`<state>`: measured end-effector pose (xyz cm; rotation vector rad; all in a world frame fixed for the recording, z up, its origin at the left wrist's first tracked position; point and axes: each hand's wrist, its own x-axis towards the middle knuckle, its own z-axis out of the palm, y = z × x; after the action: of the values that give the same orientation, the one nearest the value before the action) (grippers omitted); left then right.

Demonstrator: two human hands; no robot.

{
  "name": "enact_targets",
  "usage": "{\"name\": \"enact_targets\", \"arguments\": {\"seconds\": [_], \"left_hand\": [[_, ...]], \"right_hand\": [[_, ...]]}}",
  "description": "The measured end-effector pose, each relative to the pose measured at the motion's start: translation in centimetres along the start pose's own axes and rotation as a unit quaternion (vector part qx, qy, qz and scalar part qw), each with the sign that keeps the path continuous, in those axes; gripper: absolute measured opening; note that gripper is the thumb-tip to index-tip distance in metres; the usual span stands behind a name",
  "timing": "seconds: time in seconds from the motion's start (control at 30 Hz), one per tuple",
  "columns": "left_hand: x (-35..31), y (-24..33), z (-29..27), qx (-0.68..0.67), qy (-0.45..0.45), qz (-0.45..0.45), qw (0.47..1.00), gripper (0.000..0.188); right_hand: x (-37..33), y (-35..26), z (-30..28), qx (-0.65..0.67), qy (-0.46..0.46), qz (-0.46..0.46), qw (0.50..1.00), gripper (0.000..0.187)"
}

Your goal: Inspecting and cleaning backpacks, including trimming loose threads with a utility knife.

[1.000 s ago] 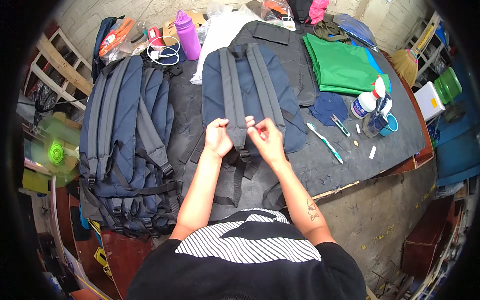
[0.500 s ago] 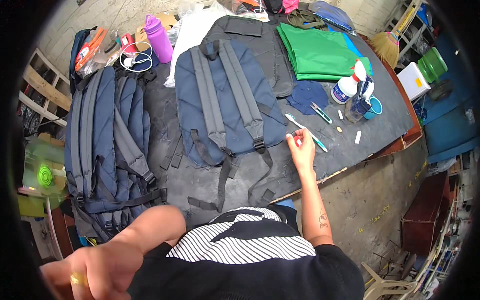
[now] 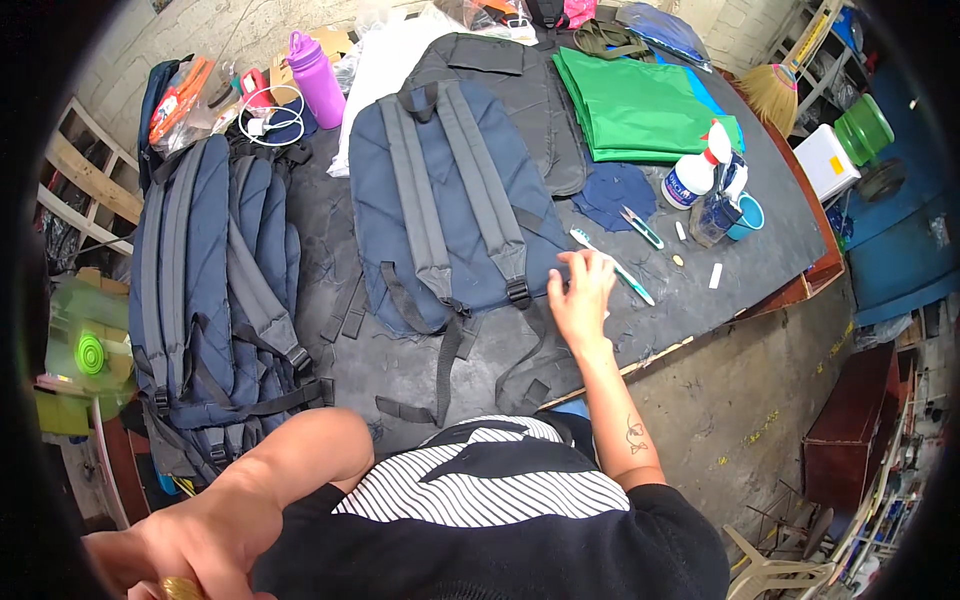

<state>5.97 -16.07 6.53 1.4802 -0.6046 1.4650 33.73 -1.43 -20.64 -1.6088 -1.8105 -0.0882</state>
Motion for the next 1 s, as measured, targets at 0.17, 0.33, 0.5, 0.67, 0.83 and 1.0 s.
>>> {"name": "enact_targets", "arguments": {"seconds": [0.17,0.33,0.5,0.67,0.83,1.0], "left_hand": [[0.9,-2.1,-2.0,-0.011,-0.118,0.001,0.993,0.011],[-3.0,-4.7,-7.9,-0.189,-0.447,-0.158,0.86,0.023],[-11.1,-14.9,-15.7,0.142,0.286,-0.457,0.83,0.034],[-17.3,-23.6,-18.1,-0.056,0.445,-0.466,0.763,0.051],[-18.5,-26.1,-19.0,0.137,0.451,-0.48,0.74,0.046],[-19.1,-25.6,-17.7,0.163,0.417,-0.453,0.771,0.043]], "right_hand": [[0.7,-3.7,1.5,0.072,-0.06,-0.056,0.994,0.033],[1.1,-1.0,4.0,0.075,-0.155,0.063,0.983,0.046],[4.3,-0.7,1.4,0.624,-0.277,0.263,0.681,0.032],[3.7,-0.5,0.5,0.651,-0.306,0.248,0.648,0.036],[1.8,-1.0,0.5,0.62,-0.262,0.281,0.684,0.028],[2.2,-0.5,2.2,0.537,-0.193,0.265,0.777,0.005]]}}
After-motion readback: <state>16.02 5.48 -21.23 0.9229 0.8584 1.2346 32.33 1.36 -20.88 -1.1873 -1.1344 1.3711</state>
